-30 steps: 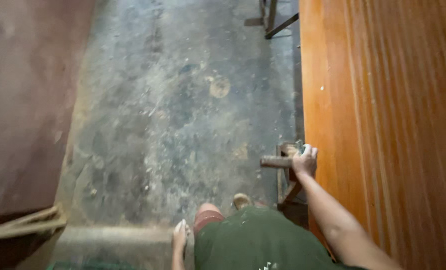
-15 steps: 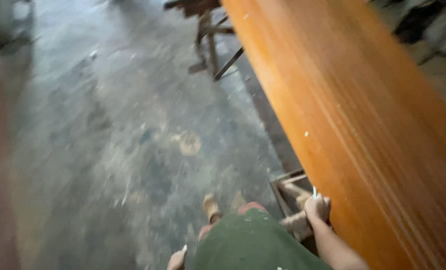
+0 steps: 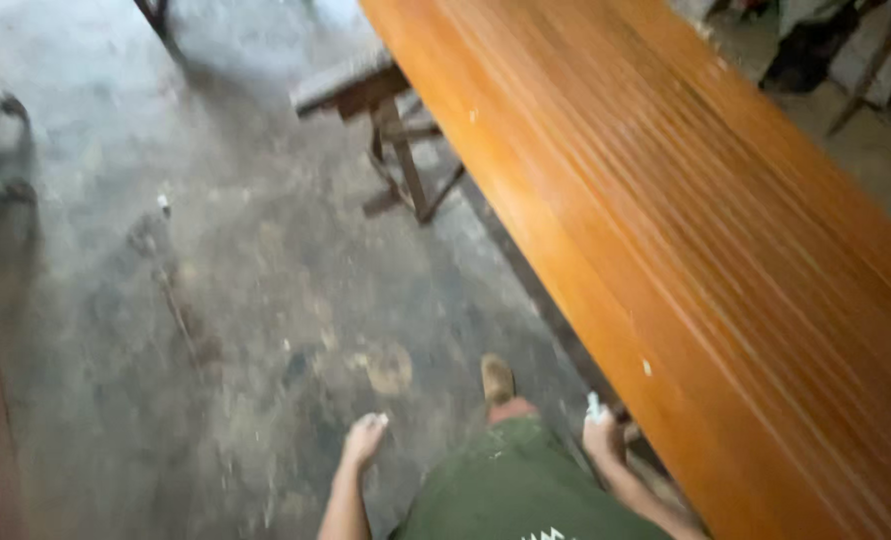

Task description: The person sands a long wooden plank with a sanding block, moving back and forth along the surface. They reposition the plank and continue sanding different sections while another person briefly works nearby.

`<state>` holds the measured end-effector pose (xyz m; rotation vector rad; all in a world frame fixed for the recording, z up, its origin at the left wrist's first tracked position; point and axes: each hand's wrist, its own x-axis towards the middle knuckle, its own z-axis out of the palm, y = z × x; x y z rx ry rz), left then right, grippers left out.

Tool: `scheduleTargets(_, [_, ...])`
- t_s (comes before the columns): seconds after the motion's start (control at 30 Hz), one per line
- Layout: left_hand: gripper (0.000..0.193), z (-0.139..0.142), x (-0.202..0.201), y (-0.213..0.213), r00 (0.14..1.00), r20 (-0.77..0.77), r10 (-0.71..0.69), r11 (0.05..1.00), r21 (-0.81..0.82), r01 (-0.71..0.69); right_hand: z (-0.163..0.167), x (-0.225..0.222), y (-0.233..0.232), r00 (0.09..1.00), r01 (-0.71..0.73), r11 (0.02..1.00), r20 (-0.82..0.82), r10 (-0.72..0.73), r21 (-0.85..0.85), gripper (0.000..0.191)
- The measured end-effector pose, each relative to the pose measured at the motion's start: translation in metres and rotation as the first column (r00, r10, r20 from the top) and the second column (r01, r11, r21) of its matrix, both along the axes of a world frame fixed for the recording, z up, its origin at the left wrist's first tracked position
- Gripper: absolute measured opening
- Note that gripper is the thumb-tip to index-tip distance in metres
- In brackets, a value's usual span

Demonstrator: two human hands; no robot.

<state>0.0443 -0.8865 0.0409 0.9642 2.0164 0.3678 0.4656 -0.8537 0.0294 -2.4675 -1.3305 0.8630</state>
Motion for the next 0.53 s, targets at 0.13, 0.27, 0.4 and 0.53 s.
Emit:
scheduleTargets(0.13, [0.064, 0.005, 0.012, 0.063, 0.993, 0.121, 0.007, 1.0, 0.001, -0.007, 0.018, -0.033, 0.111, 0.921, -0.245, 0.943, -0.25, 0.298, 0.225, 0.052])
scheduleTargets(0.27, [0.064, -0.004, -0.014, 0.097, 0.964, 0.012, -0.265, 0.962, -0.068, 0.265, 0.031, -0.087, 0.261, 0.851, -0.37, 0.768, -0.14, 0.506, 0.523, 0.056])
scheduleTargets(0.4, [0.066, -0.003, -0.055, 0.122, 1.0, -0.02, 0.02, 0.99, 0.138, -0.017, 0.072, -0.156, 0.388, 0.836, -0.278, 0.747, -0.231, 0.498, 0.604, 0.064])
scheduleTargets(0.53, [0.058, -0.013, -0.094, 0.139, 0.976, 0.112, 0.185, 0.969, 0.145, -0.201, 0.083, -0.222, 0.453, 0.854, -0.338, 0.772, -0.169, 0.492, 0.538, 0.041])
